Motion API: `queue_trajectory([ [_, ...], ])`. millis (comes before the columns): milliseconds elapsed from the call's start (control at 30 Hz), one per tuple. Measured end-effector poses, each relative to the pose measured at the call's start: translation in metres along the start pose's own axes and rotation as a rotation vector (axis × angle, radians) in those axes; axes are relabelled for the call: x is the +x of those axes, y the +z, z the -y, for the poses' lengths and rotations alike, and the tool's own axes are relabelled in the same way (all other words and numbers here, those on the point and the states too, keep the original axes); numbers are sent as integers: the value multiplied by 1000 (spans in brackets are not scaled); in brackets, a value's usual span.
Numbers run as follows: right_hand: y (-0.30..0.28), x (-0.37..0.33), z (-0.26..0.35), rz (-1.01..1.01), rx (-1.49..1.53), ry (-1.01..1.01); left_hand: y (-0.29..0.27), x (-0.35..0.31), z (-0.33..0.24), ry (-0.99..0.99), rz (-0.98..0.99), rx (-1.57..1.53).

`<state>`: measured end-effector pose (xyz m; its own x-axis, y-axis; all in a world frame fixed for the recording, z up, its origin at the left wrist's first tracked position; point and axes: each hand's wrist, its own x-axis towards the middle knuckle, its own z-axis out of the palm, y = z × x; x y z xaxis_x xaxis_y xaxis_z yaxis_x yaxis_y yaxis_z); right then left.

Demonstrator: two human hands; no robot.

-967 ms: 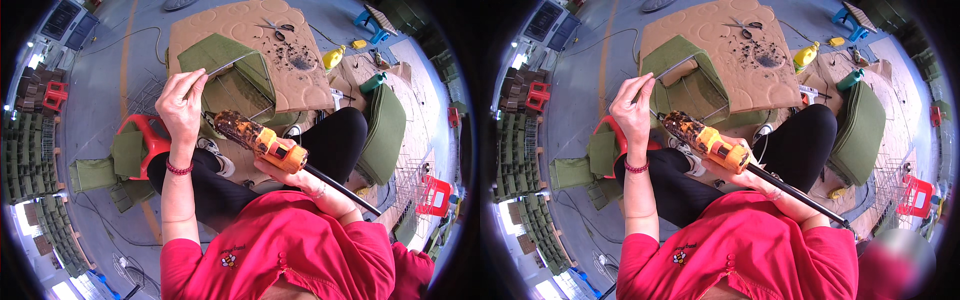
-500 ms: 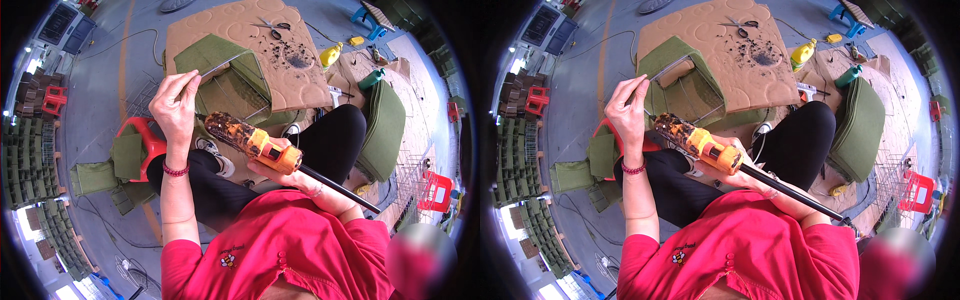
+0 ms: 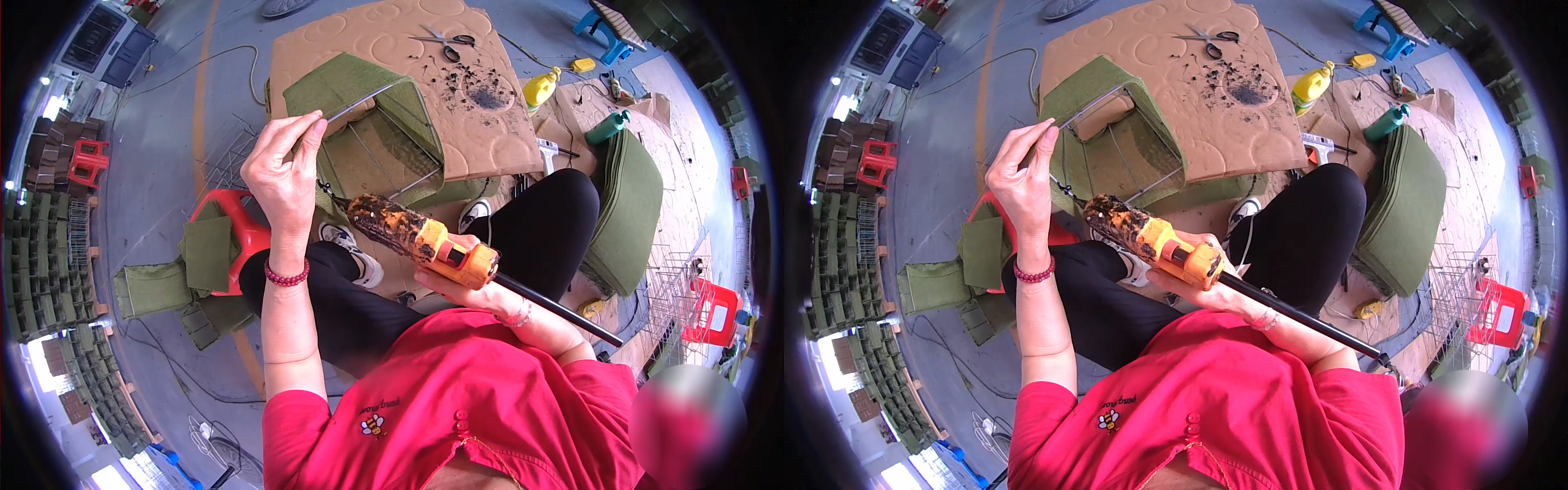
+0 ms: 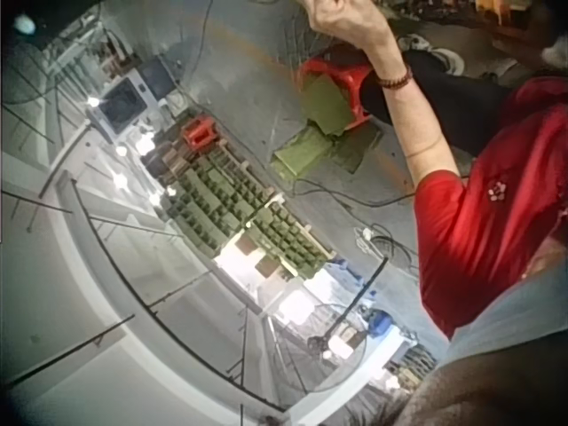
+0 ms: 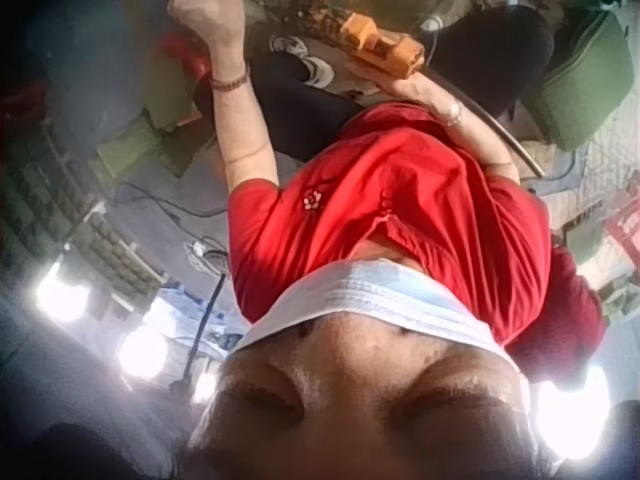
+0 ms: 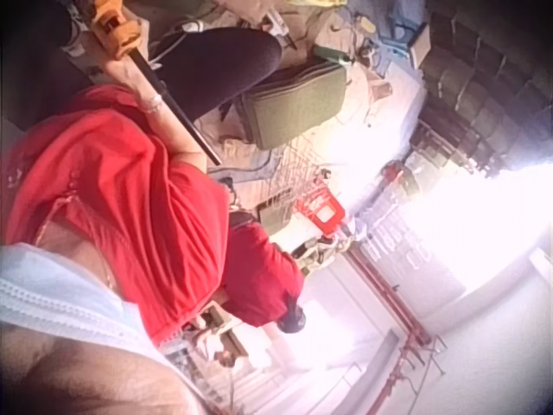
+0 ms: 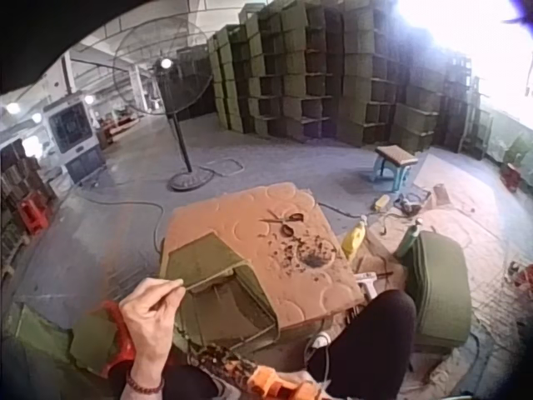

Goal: Apply hot glue and assemble green fabric panels onto a wire lamp shade frame.

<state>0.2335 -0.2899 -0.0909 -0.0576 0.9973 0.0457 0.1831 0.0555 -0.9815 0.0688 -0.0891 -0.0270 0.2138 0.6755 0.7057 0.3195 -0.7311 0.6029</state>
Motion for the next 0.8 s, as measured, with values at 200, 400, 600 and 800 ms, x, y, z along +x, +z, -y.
queue_trajectory([
  [200,-1,-3,-3,7,-47,7,-1,0,0,-15,-6,1],
  [400,-3,-2,2,8,-55,15,1,-1,1,-16,-2,-21],
  [600,2,7,5,-2,-59,-56,0,0,0,16,0,10],
  [800,5,6,7,-42,-21,-95,1,0,-2,19,0,20],
])
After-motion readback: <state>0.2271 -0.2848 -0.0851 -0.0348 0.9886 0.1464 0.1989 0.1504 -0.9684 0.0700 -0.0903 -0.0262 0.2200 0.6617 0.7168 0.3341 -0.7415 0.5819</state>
